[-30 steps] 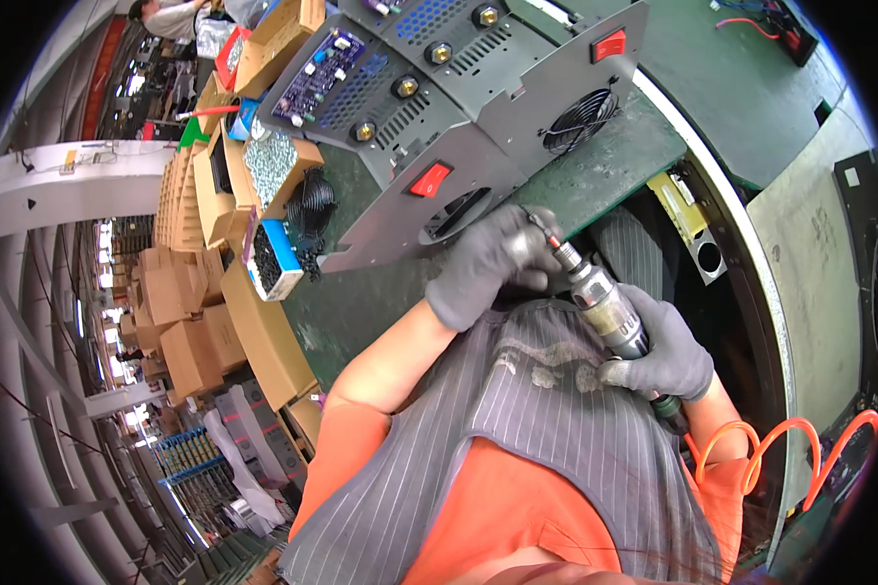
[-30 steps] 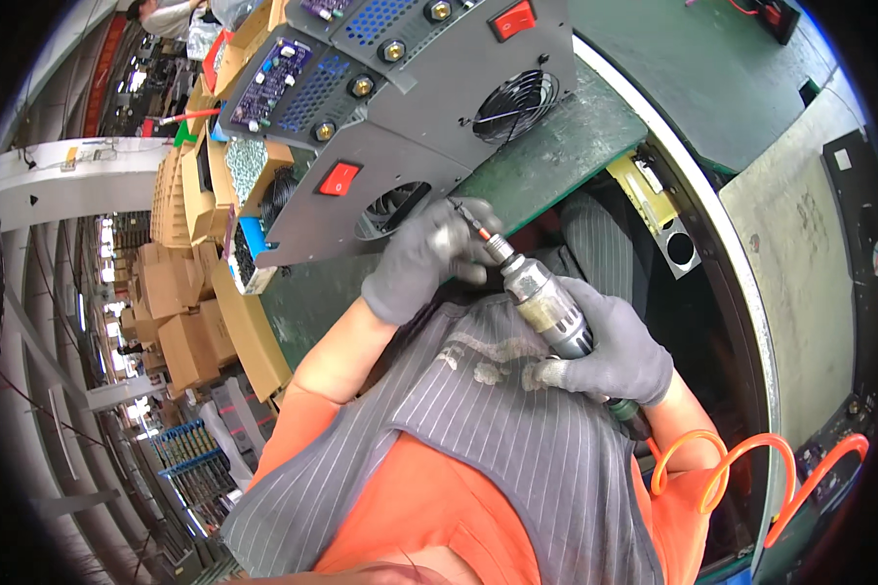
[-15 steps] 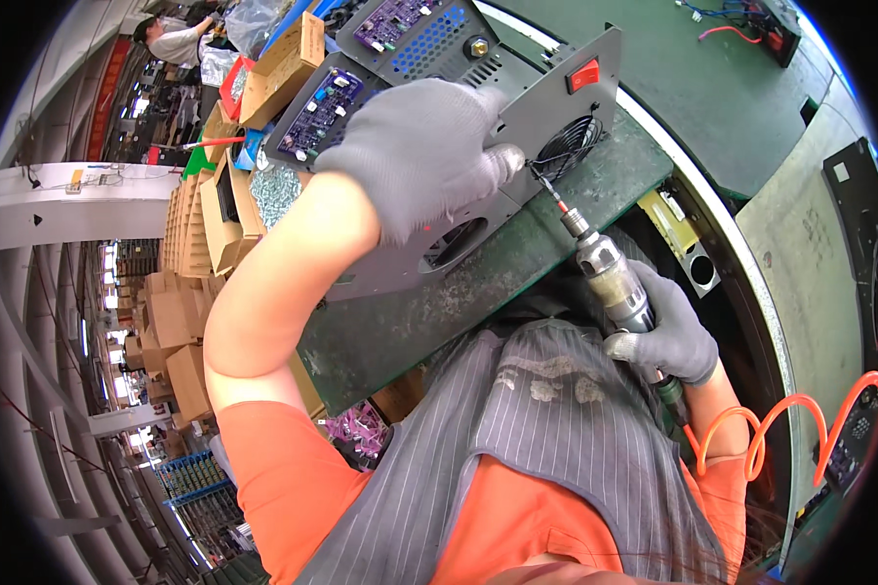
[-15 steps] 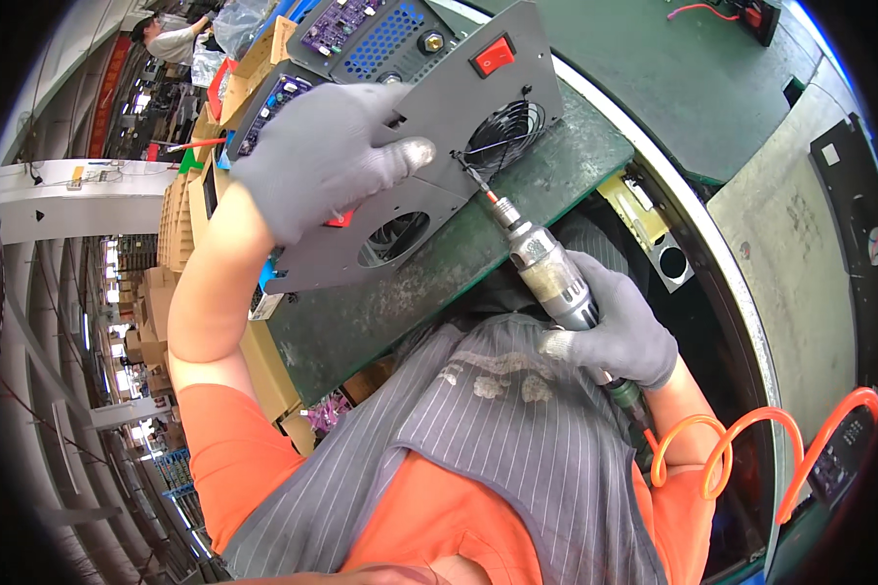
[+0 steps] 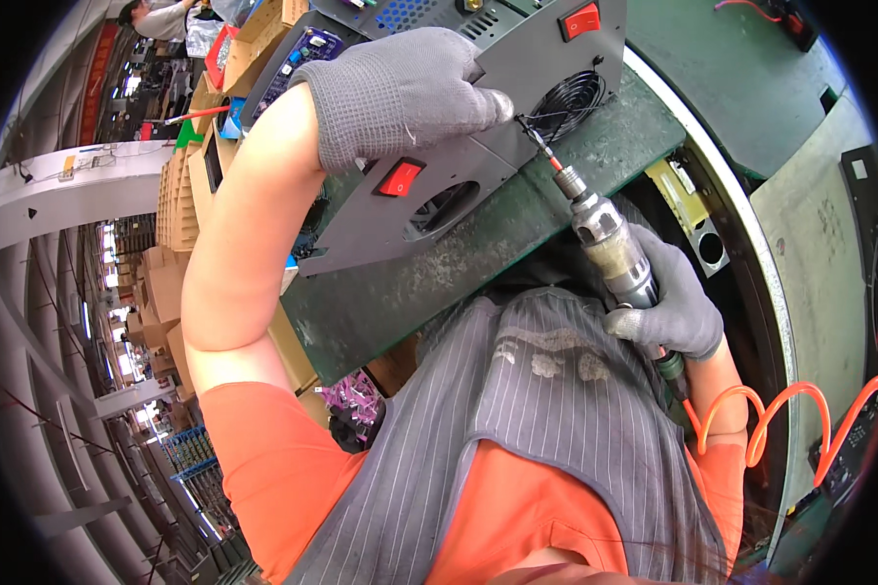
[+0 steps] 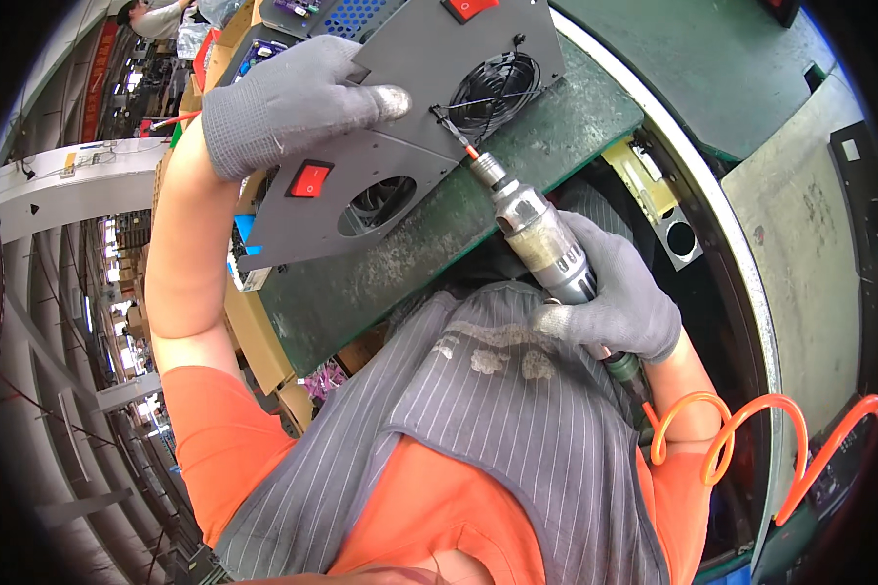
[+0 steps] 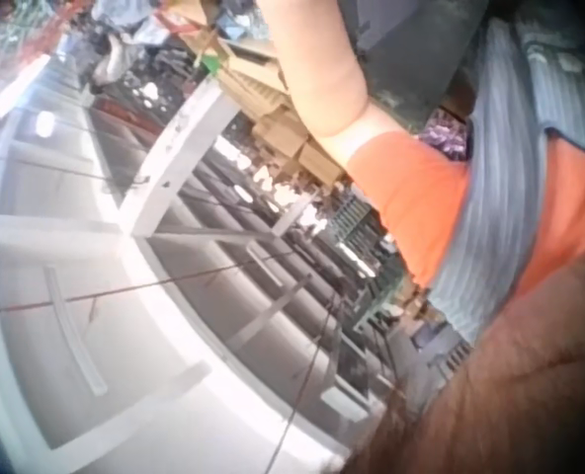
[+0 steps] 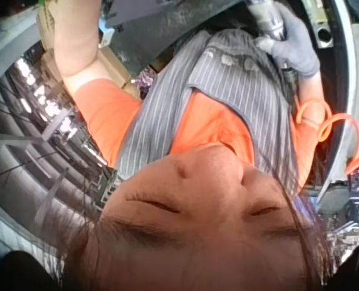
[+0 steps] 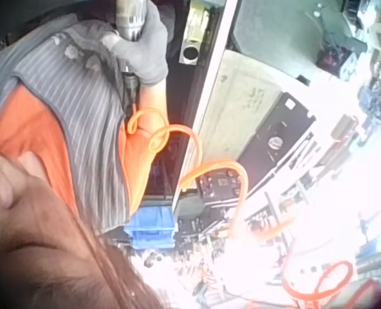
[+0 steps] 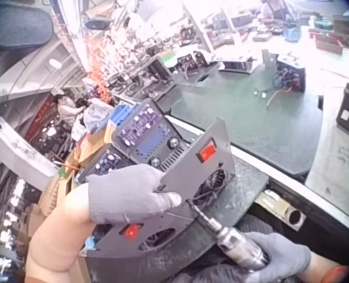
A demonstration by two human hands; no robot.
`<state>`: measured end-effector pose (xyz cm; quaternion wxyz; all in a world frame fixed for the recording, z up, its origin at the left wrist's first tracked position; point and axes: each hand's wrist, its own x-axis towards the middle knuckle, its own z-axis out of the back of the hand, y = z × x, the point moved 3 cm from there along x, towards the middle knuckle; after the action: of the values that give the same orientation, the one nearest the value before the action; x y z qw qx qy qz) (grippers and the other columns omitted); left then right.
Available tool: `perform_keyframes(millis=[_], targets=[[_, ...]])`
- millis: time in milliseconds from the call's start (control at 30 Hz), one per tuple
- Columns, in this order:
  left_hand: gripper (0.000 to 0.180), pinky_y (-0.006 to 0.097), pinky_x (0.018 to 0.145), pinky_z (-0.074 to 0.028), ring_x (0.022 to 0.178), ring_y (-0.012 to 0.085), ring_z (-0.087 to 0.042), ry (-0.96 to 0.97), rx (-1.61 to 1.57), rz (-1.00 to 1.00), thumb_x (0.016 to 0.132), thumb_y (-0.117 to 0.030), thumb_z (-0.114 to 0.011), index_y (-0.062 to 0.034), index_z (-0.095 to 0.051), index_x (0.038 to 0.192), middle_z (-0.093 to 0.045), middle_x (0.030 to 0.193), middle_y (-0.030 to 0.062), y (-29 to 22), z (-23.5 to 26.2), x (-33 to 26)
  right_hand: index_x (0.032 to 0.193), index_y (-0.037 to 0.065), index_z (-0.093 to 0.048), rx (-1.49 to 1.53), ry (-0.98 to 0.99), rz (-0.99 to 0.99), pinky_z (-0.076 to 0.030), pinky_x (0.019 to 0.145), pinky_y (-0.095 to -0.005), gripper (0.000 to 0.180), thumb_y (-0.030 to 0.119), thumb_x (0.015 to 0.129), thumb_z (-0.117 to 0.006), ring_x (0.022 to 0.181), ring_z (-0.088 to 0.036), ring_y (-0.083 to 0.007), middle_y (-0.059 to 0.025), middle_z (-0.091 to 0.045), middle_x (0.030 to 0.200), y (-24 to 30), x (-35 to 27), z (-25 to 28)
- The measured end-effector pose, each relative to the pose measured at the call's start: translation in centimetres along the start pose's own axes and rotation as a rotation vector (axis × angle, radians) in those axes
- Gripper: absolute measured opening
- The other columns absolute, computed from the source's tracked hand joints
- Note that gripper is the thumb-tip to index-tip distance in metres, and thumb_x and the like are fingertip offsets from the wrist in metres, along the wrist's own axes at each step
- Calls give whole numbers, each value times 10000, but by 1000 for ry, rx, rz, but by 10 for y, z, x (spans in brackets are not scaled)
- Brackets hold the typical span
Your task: The person assembles an electronic device on a workbench. They place a metal casing over a circuit board, secure it with screws using a power drill, and then attach a cooling fan to the assembly. The person handles various components including screws, nuts, and the fan unit.
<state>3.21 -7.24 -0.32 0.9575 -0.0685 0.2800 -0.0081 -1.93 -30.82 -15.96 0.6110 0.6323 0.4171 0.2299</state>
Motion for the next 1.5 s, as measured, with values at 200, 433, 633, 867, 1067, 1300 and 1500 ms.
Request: perform_keyframes(millis=[200,433,633,867,1067,1300,1500], targets=[[408,310,659,-467,672,158,-554,52,-79,-296,866,-340,-590,47,-618,990,-599,734,84,6,0,5,1279,-13,-503,1,-15,-40,-454,830,-298,836,288,561,-808,893,-554,-153,-70,-592,1001,2,0,0],[406,310,668,-460,691,154,-547,3,-131,-316,854,-347,-593,44,-615,961,-592,737,78,10,-7,6,1270,-25,-503,78,-9,-31,-449,797,-278,824,300,577,-810,866,-541,-131,-54,-584,990,-1,-1,-2],[388,319,702,-457,739,164,-556,-75,-52,-423,882,-329,-562,35,-602,1012,-609,793,85,15,-12,6,1250,-33,-506,329,7,-71,-432,709,-235,834,346,579,-826,795,-517,-90,-19,-567,914,3,-5,-9],[531,374,879,-473,984,350,-640,26,-355,-241,832,-269,-475,-12,-520,1294,-644,1030,275,-4,7,-6,1252,-43,-495,399,-35,-176,-443,639,-214,859,333,555,-829,728,-536,-97,-21,-564,888,16,-10,-11],[468,382,869,-483,964,377,-636,30,-206,-233,843,-249,-462,4,-562,1224,-636,1021,291,-7,8,-8,1213,-28,-520,293,-70,-174,-450,685,-240,777,291,560,-794,753,-526,-96,-19,-563,899,31,-4,-15],[583,360,979,-422,1154,355,-554,-95,-316,-469,931,-443,-476,6,-500,1303,-587,1184,272,7,10,-25,1236,-23,-510,140,-101,-161,-421,774,-258,834,319,537,-808,847,-502,-110,-11,-549,967,35,-4,-15],[452,299,915,-445,1067,154,-564,-710,-427,-208,914,-320,-572,-23,-558,1254,-617,1141,90,119,-9,-84,1210,-14,-524,36,-128,-153,-418,748,-247,790,305,557,-832,818,-489,-93,12,-543,936,-1,-20,-14]])
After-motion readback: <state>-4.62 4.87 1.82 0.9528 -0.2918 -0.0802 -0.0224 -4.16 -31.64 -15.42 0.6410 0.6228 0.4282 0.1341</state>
